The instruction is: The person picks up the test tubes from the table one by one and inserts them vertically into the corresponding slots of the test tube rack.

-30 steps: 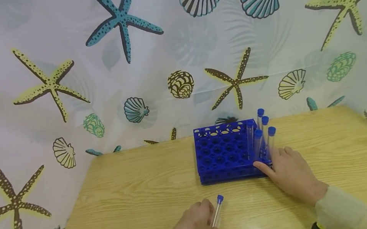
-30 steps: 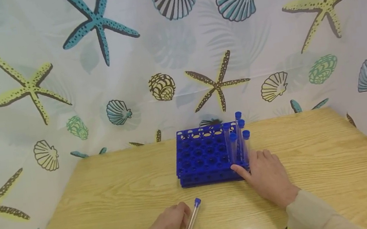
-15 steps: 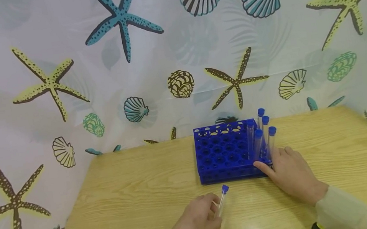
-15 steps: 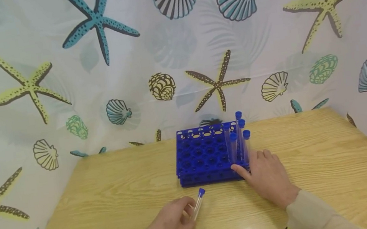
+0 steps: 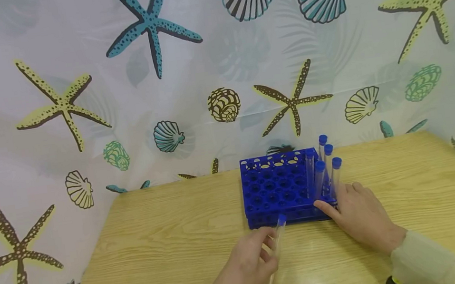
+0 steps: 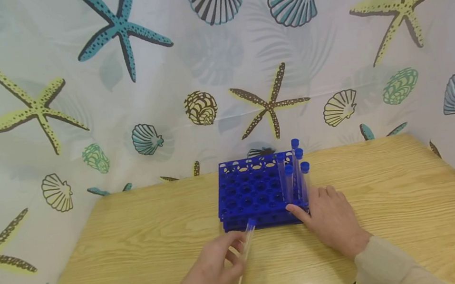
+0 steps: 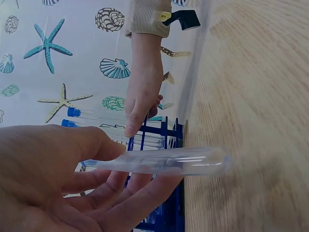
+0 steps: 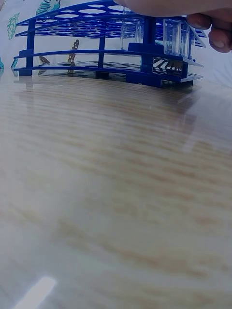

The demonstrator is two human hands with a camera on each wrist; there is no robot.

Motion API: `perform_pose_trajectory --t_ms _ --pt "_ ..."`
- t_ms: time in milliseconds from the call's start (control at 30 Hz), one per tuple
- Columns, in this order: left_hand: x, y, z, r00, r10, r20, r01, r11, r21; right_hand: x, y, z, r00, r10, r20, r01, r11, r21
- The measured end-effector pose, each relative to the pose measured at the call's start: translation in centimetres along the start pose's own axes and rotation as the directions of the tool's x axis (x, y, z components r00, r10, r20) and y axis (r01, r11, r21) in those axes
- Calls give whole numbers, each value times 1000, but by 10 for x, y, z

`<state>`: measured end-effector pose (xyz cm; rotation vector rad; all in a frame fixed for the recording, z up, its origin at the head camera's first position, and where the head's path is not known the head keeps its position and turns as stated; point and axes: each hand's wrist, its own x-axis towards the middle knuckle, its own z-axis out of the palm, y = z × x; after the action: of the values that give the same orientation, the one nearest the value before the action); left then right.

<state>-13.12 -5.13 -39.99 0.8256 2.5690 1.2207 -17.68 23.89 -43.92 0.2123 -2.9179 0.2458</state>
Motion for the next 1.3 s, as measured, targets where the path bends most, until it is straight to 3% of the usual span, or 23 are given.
perform_pose_trajectory --t_ms 400,633,933,1300 --pt "15 10 -1 996 41 -78 -40 999 11 0 0 -2 1000 0 -20 0 1000 11" --pt "29 16 -4 984 107 -141 -103 994 32 0 1 -1 1000 7 -20 -7 1000 11" --pt "46 24 -8 975 114 -190 -111 993 26 0 2 2 1000 7 -24 -7 1000 11" --pt "65 29 -11 943 158 -295 -153 987 40 2 1 1 1000 0 -22 1 1000 18"
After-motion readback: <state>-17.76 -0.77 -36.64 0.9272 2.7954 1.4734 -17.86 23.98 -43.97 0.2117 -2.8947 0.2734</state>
